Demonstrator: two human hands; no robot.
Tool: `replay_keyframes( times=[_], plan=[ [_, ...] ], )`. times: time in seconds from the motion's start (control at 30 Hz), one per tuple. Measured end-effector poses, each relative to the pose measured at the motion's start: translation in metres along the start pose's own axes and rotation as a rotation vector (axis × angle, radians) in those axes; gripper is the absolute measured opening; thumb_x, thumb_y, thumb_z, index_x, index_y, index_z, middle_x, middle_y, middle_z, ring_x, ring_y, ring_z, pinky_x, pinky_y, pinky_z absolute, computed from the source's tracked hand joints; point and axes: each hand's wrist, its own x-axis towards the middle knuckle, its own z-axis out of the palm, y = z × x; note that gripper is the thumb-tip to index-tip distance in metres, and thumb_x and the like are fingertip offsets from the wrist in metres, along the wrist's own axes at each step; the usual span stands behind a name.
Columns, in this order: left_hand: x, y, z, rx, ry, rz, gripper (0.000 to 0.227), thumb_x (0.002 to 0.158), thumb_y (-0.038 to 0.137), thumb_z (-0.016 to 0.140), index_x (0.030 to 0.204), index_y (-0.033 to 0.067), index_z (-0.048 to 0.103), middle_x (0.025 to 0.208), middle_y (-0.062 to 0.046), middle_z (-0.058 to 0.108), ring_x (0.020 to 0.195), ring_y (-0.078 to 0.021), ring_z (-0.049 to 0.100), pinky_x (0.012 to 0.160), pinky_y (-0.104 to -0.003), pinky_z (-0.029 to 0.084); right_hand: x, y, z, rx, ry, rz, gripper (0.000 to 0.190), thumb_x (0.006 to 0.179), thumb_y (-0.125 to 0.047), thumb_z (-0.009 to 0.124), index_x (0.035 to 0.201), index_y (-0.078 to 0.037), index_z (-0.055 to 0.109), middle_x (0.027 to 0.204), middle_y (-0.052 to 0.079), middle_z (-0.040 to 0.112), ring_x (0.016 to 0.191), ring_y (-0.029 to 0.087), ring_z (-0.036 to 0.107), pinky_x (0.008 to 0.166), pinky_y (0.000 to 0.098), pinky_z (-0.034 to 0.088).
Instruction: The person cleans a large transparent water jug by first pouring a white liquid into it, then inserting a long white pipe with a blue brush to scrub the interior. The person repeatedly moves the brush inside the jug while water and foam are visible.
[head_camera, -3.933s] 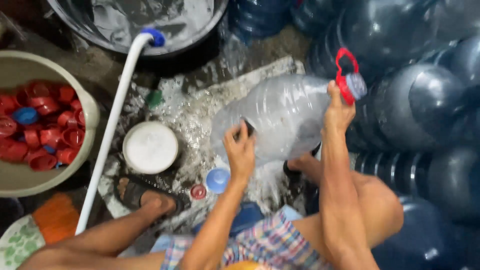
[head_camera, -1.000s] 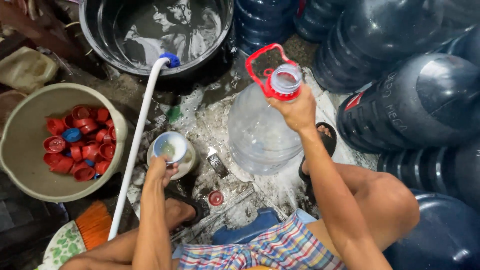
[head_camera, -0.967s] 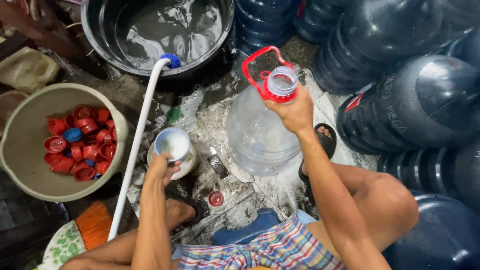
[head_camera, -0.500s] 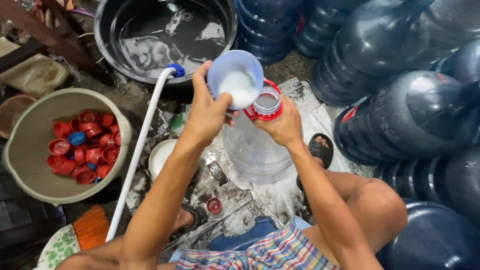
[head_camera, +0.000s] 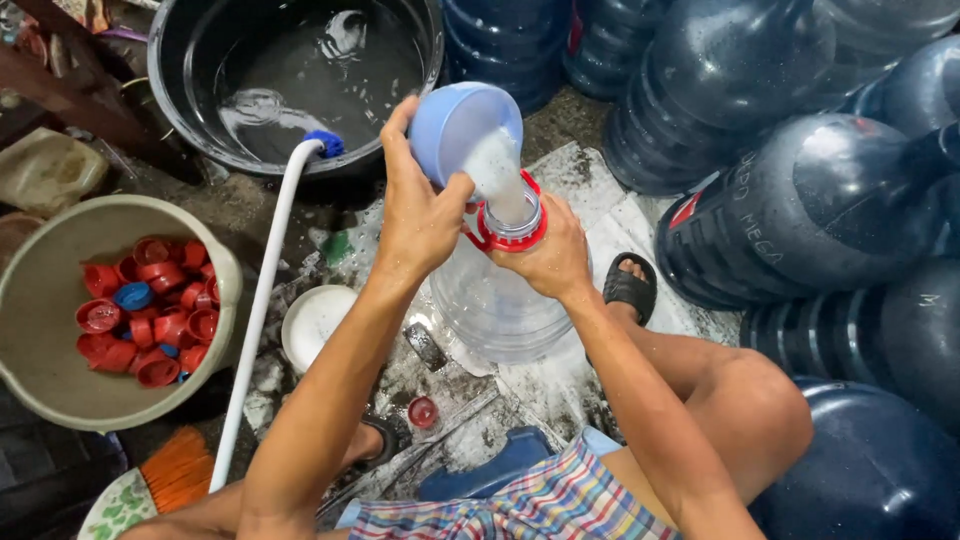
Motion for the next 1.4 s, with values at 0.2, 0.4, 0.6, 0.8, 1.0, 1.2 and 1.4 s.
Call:
replay_keyframes(
  times=[0.2,0.4,0.6,0.8,1.0,1.2,1.4],
  plan=[
    [0.001,-0.008,0.002,0.072,0.053,0.206,0.070,0.077,0.014,0.055,0.138,0.0073,0.020,0.143,-0.017,0.030,0.130,-0.0310,0.037,0.106,-0.042,0.035,0.001,-0.002,0.000,0.001,0.007,-0.027,0.071,0.056,-0.040,0.080,0.116,-0.010,0.056,0.103,0.006,0.063,0.099,0.026,0.057,0.079,0.0388,0.045],
    [0.000,-0.008,0.006,0.153,0.058,0.248,0.072,0.078,0.013,0.057,0.140,0.0129,0.019,0.143,-0.020,0.028,0.129,-0.0365,0.039,0.102,-0.046,0.042,0.003,0.001,0.003,-0.008,0.016,-0.015,0.075,0.053,-0.044,0.082,0.113,-0.007,0.057,0.105,0.008,0.063,0.101,0.028,0.056,0.082,0.0386,0.045],
    [-0.003,-0.022,0.012,0.250,0.071,0.489,0.083,0.077,-0.002,0.061,0.144,0.0163,0.016,0.138,-0.020,0.030,0.132,-0.0374,0.035,0.102,-0.048,0.046,0.003,0.001,0.005,-0.025,0.010,-0.018,0.081,0.054,-0.041,0.082,0.124,-0.012,0.053,0.111,0.007,0.065,0.106,0.029,0.055,0.085,0.0416,0.045],
    [-0.009,-0.045,0.016,0.543,-0.065,0.643,0.086,0.079,-0.010,0.064,0.143,0.0274,0.020,0.147,-0.017,0.022,0.107,-0.0545,0.060,0.052,-0.059,0.053,0.005,0.016,0.014,-0.062,0.046,-0.026,0.055,0.050,-0.031,0.082,0.097,-0.007,0.063,0.087,0.015,0.062,0.076,0.033,0.061,0.058,0.0428,0.046],
    [-0.007,-0.046,-0.015,-0.216,0.265,0.178,0.071,0.076,-0.009,0.050,0.134,0.0212,0.023,0.141,-0.016,0.024,0.126,-0.0357,0.040,0.076,-0.034,0.069,0.005,0.004,0.005,-0.036,0.022,-0.084,0.062,0.058,-0.039,0.080,0.110,-0.013,0.059,0.103,0.005,0.064,0.099,0.028,0.056,0.083,0.0385,0.043],
    [-0.049,-0.202,-0.098,-0.024,0.549,-0.401,0.066,0.083,0.002,0.059,0.136,0.0170,0.023,0.118,-0.030,0.047,0.063,-0.0356,0.066,0.045,-0.039,0.062,0.006,0.013,0.010,0.076,0.061,-0.088,0.063,0.052,-0.033,0.086,0.105,-0.010,0.060,0.105,0.010,0.064,0.110,0.029,0.057,0.098,0.0446,0.042],
    [-0.120,-0.269,-0.103,0.388,0.458,-0.488,0.070,0.080,0.006,0.064,0.141,0.0024,0.030,0.133,-0.031,0.032,0.126,-0.0498,0.035,0.100,-0.060,0.034,0.012,0.007,0.012,0.088,0.068,-0.101,0.059,0.053,-0.030,0.087,0.102,-0.009,0.060,0.099,0.012,0.064,0.103,0.032,0.060,0.093,0.0440,0.046]
  ],
)
